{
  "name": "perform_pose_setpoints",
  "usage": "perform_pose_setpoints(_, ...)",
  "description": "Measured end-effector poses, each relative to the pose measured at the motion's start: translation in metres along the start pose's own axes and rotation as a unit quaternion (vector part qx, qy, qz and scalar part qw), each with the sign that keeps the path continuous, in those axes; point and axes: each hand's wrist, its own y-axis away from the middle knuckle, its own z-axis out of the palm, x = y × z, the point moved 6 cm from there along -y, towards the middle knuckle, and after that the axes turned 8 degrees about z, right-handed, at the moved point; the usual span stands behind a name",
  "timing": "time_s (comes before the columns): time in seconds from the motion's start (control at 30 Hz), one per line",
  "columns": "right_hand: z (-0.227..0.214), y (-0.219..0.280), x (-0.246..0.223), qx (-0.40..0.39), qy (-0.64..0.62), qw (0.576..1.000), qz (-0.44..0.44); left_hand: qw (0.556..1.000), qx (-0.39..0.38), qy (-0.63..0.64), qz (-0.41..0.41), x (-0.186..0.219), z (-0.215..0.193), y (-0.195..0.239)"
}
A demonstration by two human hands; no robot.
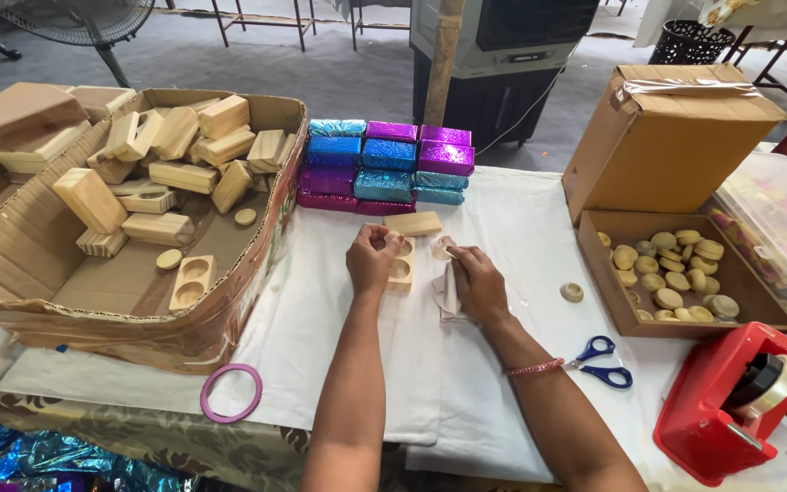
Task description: The person wipes a rectangular wooden block with two circular indentations using a white cloth. They handle the block with both hands, turning it over to clean all sides and the indentations thoroughly. The person also picks up and wipes small round wooden pieces from a nearby box.
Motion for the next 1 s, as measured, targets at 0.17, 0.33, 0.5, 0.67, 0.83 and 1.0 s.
perform_pose_setpoints(0.17, 0.000, -0.001, 0.001, -0.005, 0.042, 0.999, -0.001, 0.997, -0.033, 0.056, 0.039, -0.003, 0.008, 0.002)
perform_pose_setpoints(0.33, -0.035, -0.012, 0.010, -0.051, 0.461, 0.880, 0.101, 0.995, -0.035, 0.005, 0.091, -0.002, 0.007, 0.005)
perform_pose_setpoints(0.5, -0.068, -0.014, 0.056, -0.147, 0.540, 0.777, 0.290, 0.988, -0.030, -0.112, 0.104, 0.011, 0.004, 0.009)
perform_pose_setpoints(0.67, -0.051, -0.005, 0.124, -0.152, 0.432, 0.802, 0.384, 0.956, 0.011, -0.264, 0.127, 0.009, 0.000, 0.010)
perform_pose_setpoints(0.83, -0.056, -0.006, 0.110, -0.137, 0.406, 0.826, 0.366, 0.965, -0.009, -0.237, 0.108, 0.012, 0.000, 0.012)
perform_pose_setpoints(1.0, -0.050, -0.010, 0.099, -0.086, 0.376, 0.868, 0.312, 0.958, 0.026, -0.231, 0.166, 0.035, 0.011, 0.017)
